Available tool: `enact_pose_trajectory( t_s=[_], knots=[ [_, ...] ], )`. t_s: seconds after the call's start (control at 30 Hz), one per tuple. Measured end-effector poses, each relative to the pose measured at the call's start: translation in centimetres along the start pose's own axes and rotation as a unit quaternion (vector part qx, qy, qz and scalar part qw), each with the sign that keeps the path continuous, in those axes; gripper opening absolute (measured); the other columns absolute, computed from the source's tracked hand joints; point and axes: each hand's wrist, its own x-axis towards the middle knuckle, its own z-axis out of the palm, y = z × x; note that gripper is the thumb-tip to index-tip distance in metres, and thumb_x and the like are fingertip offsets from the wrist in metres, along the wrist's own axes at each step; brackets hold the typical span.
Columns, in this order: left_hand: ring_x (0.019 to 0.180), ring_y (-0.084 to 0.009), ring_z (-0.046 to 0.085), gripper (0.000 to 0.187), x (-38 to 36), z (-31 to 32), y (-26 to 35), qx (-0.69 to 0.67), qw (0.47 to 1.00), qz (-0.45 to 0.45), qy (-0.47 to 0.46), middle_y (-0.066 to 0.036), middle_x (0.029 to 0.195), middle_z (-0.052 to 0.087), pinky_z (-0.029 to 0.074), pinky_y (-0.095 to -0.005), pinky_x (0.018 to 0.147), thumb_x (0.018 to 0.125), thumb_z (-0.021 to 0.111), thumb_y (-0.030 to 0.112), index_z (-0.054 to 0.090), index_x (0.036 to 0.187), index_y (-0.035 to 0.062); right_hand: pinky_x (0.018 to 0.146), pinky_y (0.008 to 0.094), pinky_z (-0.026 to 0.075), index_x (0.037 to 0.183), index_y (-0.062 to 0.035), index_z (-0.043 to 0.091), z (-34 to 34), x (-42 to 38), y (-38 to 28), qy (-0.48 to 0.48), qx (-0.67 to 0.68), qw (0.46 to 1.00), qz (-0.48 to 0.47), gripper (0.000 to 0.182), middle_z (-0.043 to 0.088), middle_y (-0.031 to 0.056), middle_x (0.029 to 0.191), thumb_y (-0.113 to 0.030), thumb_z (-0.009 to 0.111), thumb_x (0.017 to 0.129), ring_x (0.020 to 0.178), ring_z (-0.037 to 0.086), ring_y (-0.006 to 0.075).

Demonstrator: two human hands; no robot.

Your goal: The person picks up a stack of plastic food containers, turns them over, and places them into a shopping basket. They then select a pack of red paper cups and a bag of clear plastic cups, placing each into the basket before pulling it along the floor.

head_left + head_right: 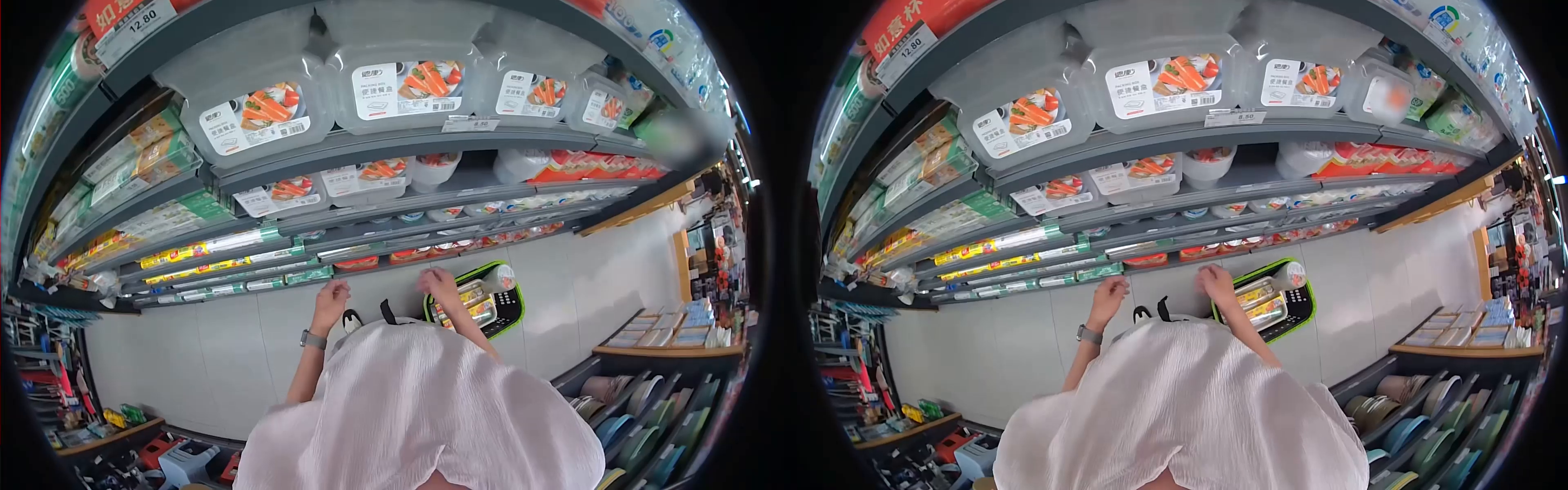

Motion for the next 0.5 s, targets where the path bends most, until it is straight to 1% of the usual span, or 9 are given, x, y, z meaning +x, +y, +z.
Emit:
enact_pose_trajectory(
  t_s=[0.03,0.07,0.1,0.17,0.23,0.3,0.4,0.47,0.5],
  knots=[
    [0.089,-0.0179,0.071,0.023,0.3,-0.1,1.9,-0.088,0.996,0.026,0.011,-0.012,0.103,0.074,0.056,-0.0306,0.077,0.098,0.055,0.01,0.065,0.116,0.0006,0.063,0.0265,0.052,0.107,0.0045,0.064,0.6,0.2,-1.6,0.002,0.001,1.0,0.0,0.026,0.072,0.0095,0.091,-0.016,0.052,0.098,0.079,0.071,0.0171],
    [0.09,-0.016,0.071,0.024,1.0,-0.3,3.7,-0.175,0.983,0.053,0.012,-0.01,0.107,0.073,0.055,-0.0287,0.075,0.099,0.053,0.009,0.063,0.119,0.0006,0.064,0.0265,0.052,0.108,0.0051,0.064,1.0,0.0,-3.5,0.013,-0.01,0.999,-0.032,0.026,0.073,0.0105,0.092,-0.015,0.052,0.098,0.08,0.071,0.0175],
    [0.09,-0.016,0.071,0.024,1.4,-0.4,5.0,-0.174,0.983,0.053,0.005,-0.01,0.107,0.073,0.055,-0.0287,0.075,0.099,0.053,0.009,0.063,0.119,0.0006,0.064,0.0264,0.052,0.11,0.0056,0.064,1.1,-0.1,-4.9,0.019,-0.023,0.998,-0.061,0.026,0.073,0.0114,0.093,-0.015,0.052,0.098,0.08,0.072,0.0179],
    [0.093,-0.0182,0.07,0.025,1.9,-0.7,7.2,-0.196,0.977,0.083,0.02,-0.01,0.11,0.072,0.055,-0.0298,0.082,0.102,0.05,0.007,0.061,0.123,-0.0003,0.065,0.0264,0.052,0.11,0.0059,0.064,1.6,0.0,-6.8,0.025,-0.012,0.996,-0.086,0.026,0.073,0.0124,0.095,-0.014,0.051,0.098,0.081,0.072,0.0182],
    [0.095,-0.0179,0.07,0.026,1.7,-1.0,10.1,-0.201,0.975,0.086,0.029,-0.011,0.112,0.072,0.055,-0.0295,0.082,0.103,0.05,0.008,0.061,0.124,0.0001,0.066,0.0258,0.052,0.11,0.0063,0.064,2.2,0.3,-8.0,0.024,0.01,0.991,-0.133,0.026,0.073,0.0138,0.096,-0.012,0.05,0.098,0.084,0.073,0.0187],
    [0.096,-0.0176,0.069,0.026,1.4,-1.4,12.3,-0.207,0.973,0.089,0.046,-0.012,0.114,0.071,0.055,-0.0293,0.081,0.103,0.051,0.01,0.061,0.126,0.0004,0.067,0.0264,0.053,0.107,0.0052,0.064,2.6,0.1,-9.7,0.023,0.02,0.989,-0.145,0.023,0.074,0.0125,0.095,-0.01,0.05,0.098,0.083,0.073,0.0174],
    [0.101,-0.0184,0.068,0.03,0.9,-2.2,14.6,-0.25,0.963,0.089,0.045,-0.014,0.122,0.069,0.054,-0.0303,0.084,0.104,0.052,0.012,0.058,0.132,0.0009,0.07,0.027,0.054,0.104,0.0041,0.065,3.1,0.1,-12.2,0.028,0.026,0.983,-0.178,0.018,0.074,0.0107,0.094,-0.008,0.052,0.099,0.082,0.072,0.0159],
    [0.104,-0.0205,0.068,0.039,0.6,-2.5,16.2,-0.356,0.932,0.068,0.028,-0.016,0.129,0.066,0.053,-0.0311,0.086,0.103,0.053,0.012,0.049,0.141,0.002,0.071,0.0269,0.054,0.104,0.0041,0.065,3.4,0.4,-13.8,0.032,0.025,0.979,-0.2,0.017,0.074,0.0102,0.094,-0.007,0.053,0.098,0.082,0.072,0.0157],
    [0.104,-0.0205,0.068,0.039,0.6,-2.6,16.9,-0.355,0.932,0.068,0.034,-0.016,0.129,0.066,0.053,-0.0311,0.086,0.103,0.053,0.012,0.049,0.141,0.002,0.073,0.0268,0.054,0.104,0.0039,0.065,3.5,0.5,-14.6,0.053,0.018,0.972,-0.227,0.016,0.073,0.0098,0.093,-0.007,0.055,0.098,0.082,0.072,0.0155]
  ],
)
